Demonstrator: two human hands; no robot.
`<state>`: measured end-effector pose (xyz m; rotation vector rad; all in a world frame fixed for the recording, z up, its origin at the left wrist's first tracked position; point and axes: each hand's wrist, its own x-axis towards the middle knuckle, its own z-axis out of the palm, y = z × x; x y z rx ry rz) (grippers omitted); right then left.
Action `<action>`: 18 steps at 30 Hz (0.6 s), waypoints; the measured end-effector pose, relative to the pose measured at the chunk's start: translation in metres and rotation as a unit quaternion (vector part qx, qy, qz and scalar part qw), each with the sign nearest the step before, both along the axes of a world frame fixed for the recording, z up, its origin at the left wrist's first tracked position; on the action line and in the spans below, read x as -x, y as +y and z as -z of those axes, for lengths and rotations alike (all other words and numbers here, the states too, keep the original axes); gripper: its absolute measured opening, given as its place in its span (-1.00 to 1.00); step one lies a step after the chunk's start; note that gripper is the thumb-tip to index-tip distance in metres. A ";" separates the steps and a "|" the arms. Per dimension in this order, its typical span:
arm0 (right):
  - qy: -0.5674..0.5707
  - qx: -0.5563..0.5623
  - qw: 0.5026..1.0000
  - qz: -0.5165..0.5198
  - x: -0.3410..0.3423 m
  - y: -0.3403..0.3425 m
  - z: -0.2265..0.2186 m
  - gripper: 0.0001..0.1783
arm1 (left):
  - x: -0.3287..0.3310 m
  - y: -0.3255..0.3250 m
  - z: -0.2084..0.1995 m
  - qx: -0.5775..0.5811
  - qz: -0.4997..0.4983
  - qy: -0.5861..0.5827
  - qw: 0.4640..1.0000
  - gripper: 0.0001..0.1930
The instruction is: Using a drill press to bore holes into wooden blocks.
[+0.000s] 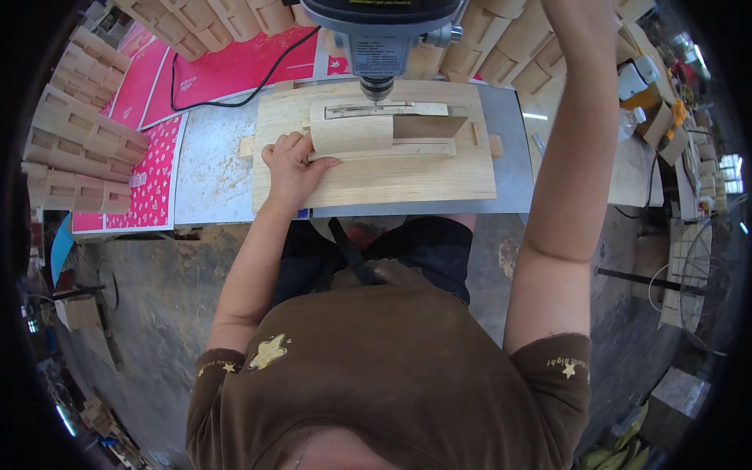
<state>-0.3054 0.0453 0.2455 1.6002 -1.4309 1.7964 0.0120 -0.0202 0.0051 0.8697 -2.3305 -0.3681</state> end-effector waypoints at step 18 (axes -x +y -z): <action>-0.039 -0.119 0.990 0.059 -0.114 0.072 0.156 -0.88 | -0.001 -0.003 0.004 0.011 0.014 -0.016 1.000 -0.44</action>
